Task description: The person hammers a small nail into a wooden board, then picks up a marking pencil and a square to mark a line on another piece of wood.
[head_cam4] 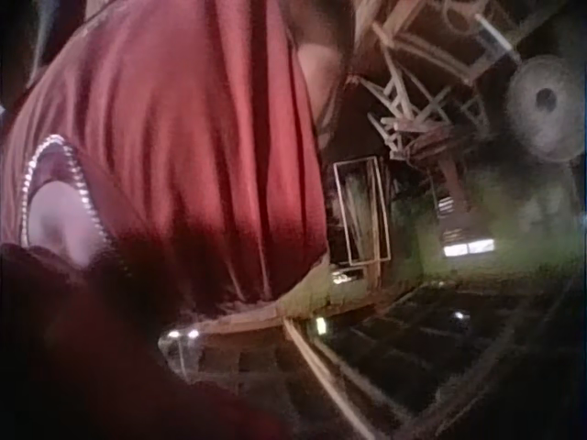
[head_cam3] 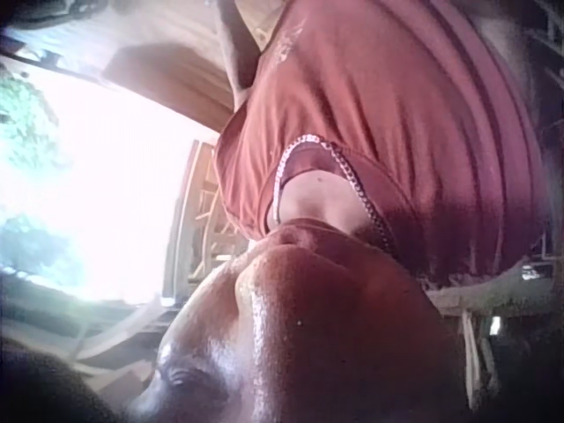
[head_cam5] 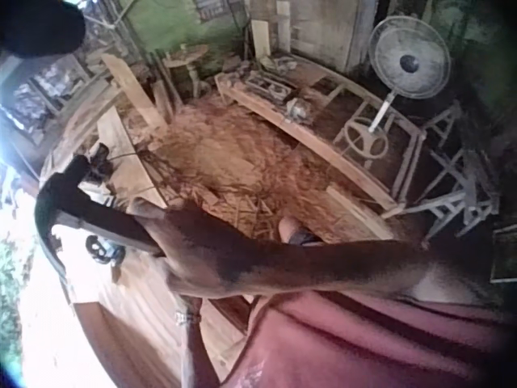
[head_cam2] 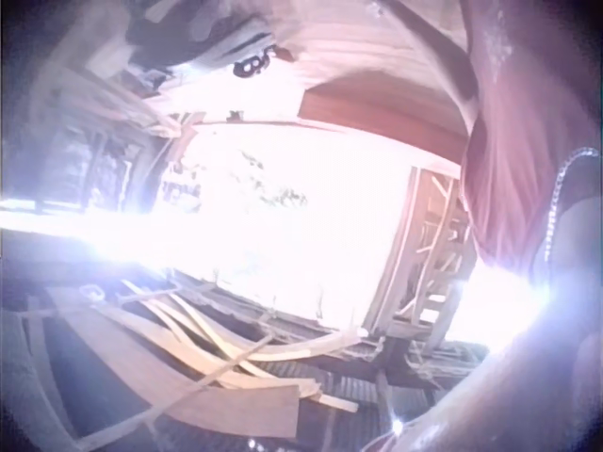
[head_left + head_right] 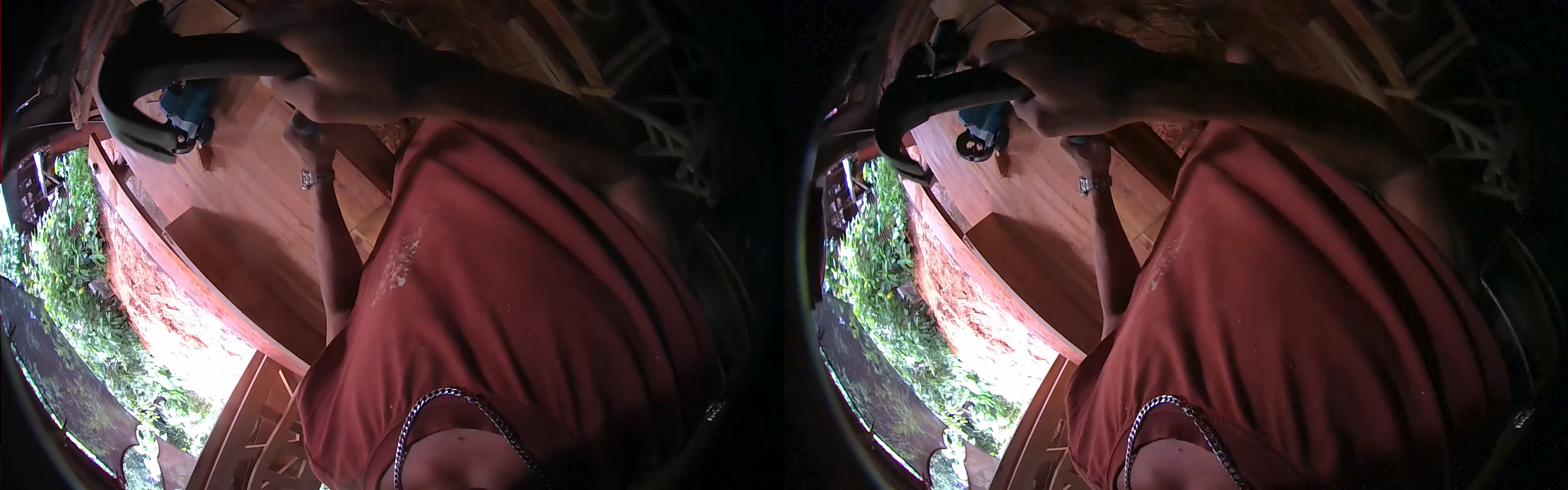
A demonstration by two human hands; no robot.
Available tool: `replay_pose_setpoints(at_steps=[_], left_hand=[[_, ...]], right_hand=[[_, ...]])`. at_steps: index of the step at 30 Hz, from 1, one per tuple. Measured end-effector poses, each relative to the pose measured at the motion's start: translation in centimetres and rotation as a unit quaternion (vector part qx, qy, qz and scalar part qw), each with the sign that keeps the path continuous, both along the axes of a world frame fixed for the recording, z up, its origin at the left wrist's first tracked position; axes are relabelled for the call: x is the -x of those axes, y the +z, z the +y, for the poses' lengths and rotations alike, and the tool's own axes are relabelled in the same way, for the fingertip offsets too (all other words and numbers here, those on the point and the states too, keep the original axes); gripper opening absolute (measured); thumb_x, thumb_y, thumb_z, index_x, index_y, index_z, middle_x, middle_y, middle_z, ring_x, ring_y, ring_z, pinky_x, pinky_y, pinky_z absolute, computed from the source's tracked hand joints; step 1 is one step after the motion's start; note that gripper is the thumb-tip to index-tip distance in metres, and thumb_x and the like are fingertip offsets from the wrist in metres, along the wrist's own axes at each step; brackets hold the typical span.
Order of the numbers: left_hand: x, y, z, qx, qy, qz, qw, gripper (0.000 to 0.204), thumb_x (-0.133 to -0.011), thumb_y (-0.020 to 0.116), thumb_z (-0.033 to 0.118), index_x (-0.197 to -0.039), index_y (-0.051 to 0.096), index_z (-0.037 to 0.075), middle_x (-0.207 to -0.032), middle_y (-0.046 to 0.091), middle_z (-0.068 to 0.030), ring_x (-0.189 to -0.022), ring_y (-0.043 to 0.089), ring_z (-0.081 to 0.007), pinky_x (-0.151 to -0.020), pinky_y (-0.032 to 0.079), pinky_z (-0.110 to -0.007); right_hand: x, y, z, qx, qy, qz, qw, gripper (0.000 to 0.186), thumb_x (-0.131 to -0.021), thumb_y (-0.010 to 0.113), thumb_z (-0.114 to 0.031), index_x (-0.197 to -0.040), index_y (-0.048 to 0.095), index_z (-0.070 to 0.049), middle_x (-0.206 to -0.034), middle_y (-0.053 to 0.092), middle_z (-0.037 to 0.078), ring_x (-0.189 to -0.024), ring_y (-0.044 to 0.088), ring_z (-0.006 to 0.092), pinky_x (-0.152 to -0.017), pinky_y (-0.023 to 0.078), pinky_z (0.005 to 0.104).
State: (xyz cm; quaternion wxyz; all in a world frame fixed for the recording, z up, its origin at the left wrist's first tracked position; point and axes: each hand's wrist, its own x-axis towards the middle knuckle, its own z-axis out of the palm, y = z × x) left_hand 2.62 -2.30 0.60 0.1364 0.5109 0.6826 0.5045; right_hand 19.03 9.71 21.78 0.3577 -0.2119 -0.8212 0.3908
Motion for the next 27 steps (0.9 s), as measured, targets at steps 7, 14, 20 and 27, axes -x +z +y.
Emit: replay_pose_setpoints(at_steps=[7, 14, 20, 27], left_hand=[[1.0, -1.7, -0.6, 0.006, -0.036, 0.041, 0.999, 0.033, -0.083, 0.071, 0.027, -0.073, 0.059, -0.002, -0.059, 0.060, -0.0107, -0.055, 0.052, -0.0145, -0.050, 0.042, -0.034], [3.1, -5.5, -1.6, -0.032, -0.024, 0.119, 0.992, 0.019, -0.082, 0.064, 0.018, -0.070, 0.067, 0.003, -0.109, 0.068, -0.0217, -0.082, 0.062, -0.0314, -0.071, 0.047, -0.044], [7.2, -5.3, -2.1, -0.114, 0.061, -0.192, 0.973, 0.026, -0.096, 0.059, 0.028, -0.101, 0.062, 0.002, -0.083, 0.061, -0.0032, -0.074, 0.062, -0.0156, -0.063, 0.051, -0.030], [5.6, -4.3, -1.6, -0.022, 0.070, -0.272, 0.959, 0.035, -0.100, 0.053, 0.030, -0.074, 0.047, 0.008, -0.070, 0.052, 0.0000, -0.062, 0.050, -0.0079, -0.050, 0.038, -0.025]], right_hand=[[-1.1, 2.0, -0.1, -0.004, -0.007, 0.039, 0.999, 0.027, -0.080, 0.065, -0.011, -0.107, 0.058, -0.007, -0.076, 0.066, 0.017, -0.072, 0.069, 0.0338, -0.067, 0.055, 0.0447], [-3.6, -15.0, -3.8, -0.016, 0.098, -0.167, 0.981, 0.032, -0.082, 0.062, -0.015, -0.110, 0.053, -0.002, -0.066, 0.062, 0.021, -0.061, 0.066, 0.0396, -0.055, 0.053, 0.0479], [-3.0, -9.7, -3.4, 0.024, 0.051, -0.201, 0.978, 0.028, -0.084, 0.060, -0.013, -0.110, 0.054, -0.006, -0.067, 0.063, 0.020, -0.062, 0.067, 0.0378, -0.054, 0.051, 0.0477], [-3.5, -10.5, -2.0, 0.084, 0.002, -0.203, 0.976, 0.019, -0.087, 0.061, -0.013, -0.105, 0.059, -0.009, -0.075, 0.067, 0.018, -0.070, 0.069, 0.0378, -0.060, 0.052, 0.0501]])
